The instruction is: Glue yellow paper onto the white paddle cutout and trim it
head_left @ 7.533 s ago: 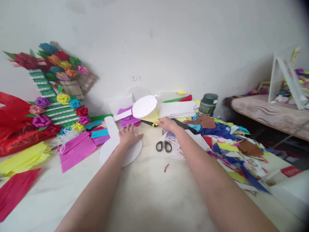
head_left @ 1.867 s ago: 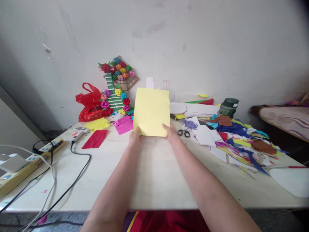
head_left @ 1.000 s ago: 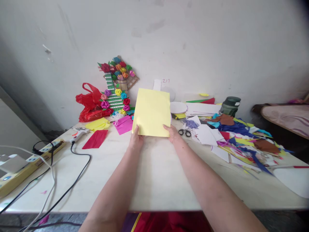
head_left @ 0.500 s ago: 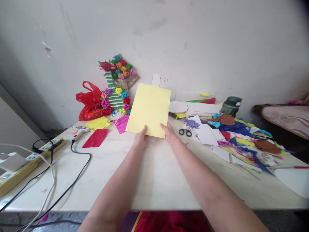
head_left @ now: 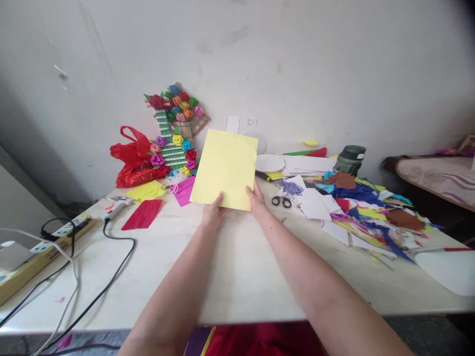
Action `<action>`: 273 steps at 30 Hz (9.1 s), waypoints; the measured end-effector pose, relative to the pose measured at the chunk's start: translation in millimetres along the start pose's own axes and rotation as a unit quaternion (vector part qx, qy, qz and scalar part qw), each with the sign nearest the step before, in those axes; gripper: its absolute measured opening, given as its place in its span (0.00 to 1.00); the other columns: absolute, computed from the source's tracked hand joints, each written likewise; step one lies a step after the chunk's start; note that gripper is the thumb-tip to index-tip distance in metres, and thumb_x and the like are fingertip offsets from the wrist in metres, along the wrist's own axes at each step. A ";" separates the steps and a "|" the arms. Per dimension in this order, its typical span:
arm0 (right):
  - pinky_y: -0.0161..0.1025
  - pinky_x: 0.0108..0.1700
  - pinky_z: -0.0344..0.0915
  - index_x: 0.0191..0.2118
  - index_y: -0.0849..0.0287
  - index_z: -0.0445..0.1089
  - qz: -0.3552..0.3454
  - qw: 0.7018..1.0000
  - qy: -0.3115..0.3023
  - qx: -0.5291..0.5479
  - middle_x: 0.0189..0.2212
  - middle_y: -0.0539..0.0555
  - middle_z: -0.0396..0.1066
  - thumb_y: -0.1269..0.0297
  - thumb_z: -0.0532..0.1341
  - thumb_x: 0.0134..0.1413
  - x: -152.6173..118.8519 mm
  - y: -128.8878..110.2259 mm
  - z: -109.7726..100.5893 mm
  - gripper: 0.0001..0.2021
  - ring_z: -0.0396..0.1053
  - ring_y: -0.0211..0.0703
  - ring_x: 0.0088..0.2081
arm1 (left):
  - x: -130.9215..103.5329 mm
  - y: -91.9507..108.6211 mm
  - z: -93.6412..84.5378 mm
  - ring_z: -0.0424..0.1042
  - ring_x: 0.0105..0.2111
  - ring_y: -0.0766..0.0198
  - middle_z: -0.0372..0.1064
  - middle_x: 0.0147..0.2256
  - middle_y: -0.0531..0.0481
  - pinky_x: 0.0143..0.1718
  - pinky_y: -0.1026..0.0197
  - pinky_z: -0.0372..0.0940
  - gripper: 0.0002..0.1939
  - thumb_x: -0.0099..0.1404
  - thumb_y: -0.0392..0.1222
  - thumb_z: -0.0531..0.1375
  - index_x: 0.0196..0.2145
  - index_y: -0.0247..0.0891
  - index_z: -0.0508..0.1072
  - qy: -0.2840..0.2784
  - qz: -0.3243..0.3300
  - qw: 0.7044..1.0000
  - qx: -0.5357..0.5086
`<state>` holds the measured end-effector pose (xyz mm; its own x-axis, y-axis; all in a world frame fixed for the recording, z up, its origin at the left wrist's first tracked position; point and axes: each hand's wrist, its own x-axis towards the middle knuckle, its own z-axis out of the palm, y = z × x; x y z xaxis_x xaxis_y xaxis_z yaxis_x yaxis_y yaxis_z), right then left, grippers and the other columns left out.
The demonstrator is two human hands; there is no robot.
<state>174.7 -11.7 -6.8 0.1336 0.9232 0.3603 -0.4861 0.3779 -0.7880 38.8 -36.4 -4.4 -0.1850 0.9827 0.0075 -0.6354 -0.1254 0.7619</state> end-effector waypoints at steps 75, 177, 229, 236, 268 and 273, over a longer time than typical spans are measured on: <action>0.45 0.51 0.59 0.60 0.53 0.47 0.023 0.999 0.002 -0.045 0.52 0.51 0.62 0.63 0.61 0.42 0.8 -1.9 -14.1 0.37 0.65 0.44 0.48 | 6.1 2.0 -11.5 0.71 0.38 0.56 0.69 0.42 0.42 0.38 0.53 0.68 0.21 0.50 0.35 0.63 0.43 0.37 0.66 -0.021 0.076 0.993 0.093; 0.37 0.38 0.65 0.54 0.58 0.59 0.005 0.981 0.091 -0.169 0.38 0.52 0.72 0.60 0.56 0.46 10.9 8.3 -25.9 0.26 0.70 0.39 0.35 | 11.5 5.7 -19.7 0.70 0.24 0.64 0.71 0.31 0.44 0.21 0.64 0.66 0.16 0.52 0.39 0.62 0.39 0.33 0.68 -0.008 0.052 0.986 0.155; 0.44 0.43 0.66 0.53 0.58 0.59 0.048 0.999 -0.005 -0.013 0.41 0.54 0.71 0.68 0.61 0.36 13.0 -11.1 -21.8 0.31 0.69 0.46 0.41 | 16.6 46.3 -37.7 0.73 0.31 0.56 0.73 0.32 0.42 0.35 0.55 0.69 0.18 0.49 0.41 0.64 0.39 0.33 0.69 -0.085 0.012 0.982 0.167; 0.43 0.45 0.65 0.54 0.58 0.58 0.036 0.999 -0.020 0.002 0.45 0.54 0.69 0.67 0.61 0.38 14.1 -6.4 -22.6 0.31 0.69 0.45 0.43 | 15.6 42.5 -39.8 0.73 0.32 0.56 0.73 0.33 0.44 0.37 0.53 0.69 0.18 0.51 0.40 0.63 0.41 0.35 0.68 -0.088 -0.009 0.987 0.132; 0.39 0.39 0.67 0.57 0.57 0.56 0.050 0.989 -0.029 -0.136 0.32 0.49 0.74 0.61 0.61 0.42 17.7 4.2 -42.9 0.32 0.70 0.39 0.31 | 19.0 45.1 -42.4 0.73 0.27 0.55 0.73 0.30 0.42 0.33 0.52 0.69 0.20 0.49 0.37 0.64 0.41 0.32 0.68 -0.081 -0.017 0.983 0.163; 0.41 0.37 0.67 0.56 0.57 0.56 0.062 0.991 -0.024 -0.120 0.29 0.49 0.74 0.60 0.63 0.39 16.9 1.9 -42.4 0.34 0.70 0.40 0.29 | 18.7 44.0 -43.0 0.73 0.30 0.54 0.73 0.31 0.42 0.34 0.51 0.69 0.21 0.49 0.37 0.64 0.42 0.34 0.67 -0.087 -0.028 0.984 0.153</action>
<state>212.6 7.6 -23.3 0.0423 0.9615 0.2714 -0.2766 0.2723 -0.9216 -24.9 -29.4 1.4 -0.0089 0.9987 0.0509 -0.3808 -0.0504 0.9233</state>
